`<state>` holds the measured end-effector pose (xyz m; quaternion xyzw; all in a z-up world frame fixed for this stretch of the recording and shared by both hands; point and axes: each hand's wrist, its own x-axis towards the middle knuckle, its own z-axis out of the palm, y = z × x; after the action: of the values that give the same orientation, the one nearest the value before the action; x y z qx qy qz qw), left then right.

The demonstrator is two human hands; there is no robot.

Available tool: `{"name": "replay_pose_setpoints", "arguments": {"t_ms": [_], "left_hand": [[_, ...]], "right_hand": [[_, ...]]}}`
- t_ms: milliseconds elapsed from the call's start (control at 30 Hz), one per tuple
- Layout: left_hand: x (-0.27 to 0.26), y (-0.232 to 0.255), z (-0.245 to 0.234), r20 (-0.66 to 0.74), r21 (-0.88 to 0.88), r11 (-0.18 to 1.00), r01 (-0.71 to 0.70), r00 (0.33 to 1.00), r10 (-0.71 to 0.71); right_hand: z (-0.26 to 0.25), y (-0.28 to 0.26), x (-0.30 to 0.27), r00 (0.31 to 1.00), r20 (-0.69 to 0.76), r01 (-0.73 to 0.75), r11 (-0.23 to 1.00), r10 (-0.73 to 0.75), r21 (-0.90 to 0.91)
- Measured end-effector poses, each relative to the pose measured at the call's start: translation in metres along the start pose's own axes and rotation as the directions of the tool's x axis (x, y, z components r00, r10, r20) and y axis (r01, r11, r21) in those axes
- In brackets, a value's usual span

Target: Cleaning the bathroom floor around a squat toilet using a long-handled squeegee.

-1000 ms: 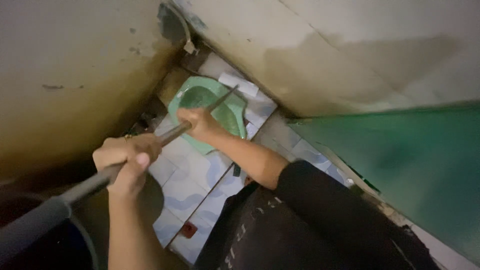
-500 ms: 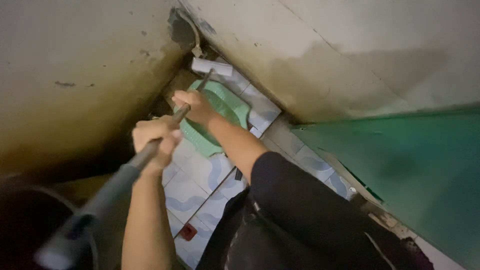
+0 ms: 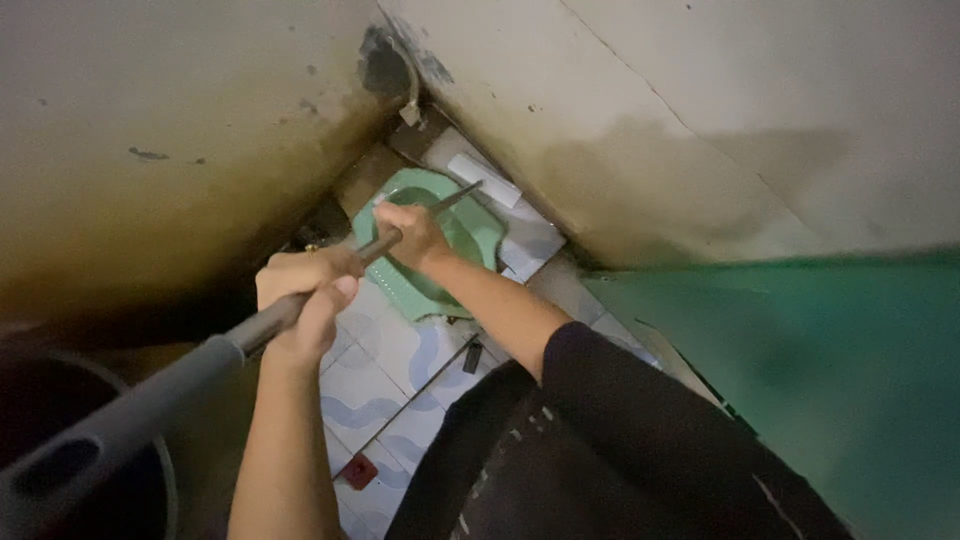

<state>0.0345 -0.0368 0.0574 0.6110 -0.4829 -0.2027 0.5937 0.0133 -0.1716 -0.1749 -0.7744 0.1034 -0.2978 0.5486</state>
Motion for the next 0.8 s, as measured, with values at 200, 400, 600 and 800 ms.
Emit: {"name": "replay_pose_setpoints", "arguments": {"t_ms": [200, 400, 600, 800], "left_hand": [[0.001, -0.006, -0.010, -0.021, -0.130, 0.990, 0.061, 0.998, -0.064], [-0.012, 0.004, 0.008, 0.004, -0.360, 0.933, 0.026, 1.000, -0.026], [-0.020, -0.004, -0.013, -0.134, -0.527, 0.849, 0.037, 0.983, -0.126], [-0.012, -0.029, -0.020, 0.013, 0.190, 0.967, -0.172, 0.985, 0.172]], "right_hand": [[0.005, 0.012, -0.005, 0.993, 0.075, -0.091, 0.994, 0.096, -0.065], [-0.024, -0.021, -0.071, 0.996, -0.051, -0.069, 0.996, 0.066, -0.055], [-0.005, -0.018, -0.055, 0.999, -0.035, 0.015, 0.996, -0.018, -0.092], [0.024, 0.008, 0.007, 0.999, -0.028, -0.020, 1.000, 0.020, 0.001]]}}
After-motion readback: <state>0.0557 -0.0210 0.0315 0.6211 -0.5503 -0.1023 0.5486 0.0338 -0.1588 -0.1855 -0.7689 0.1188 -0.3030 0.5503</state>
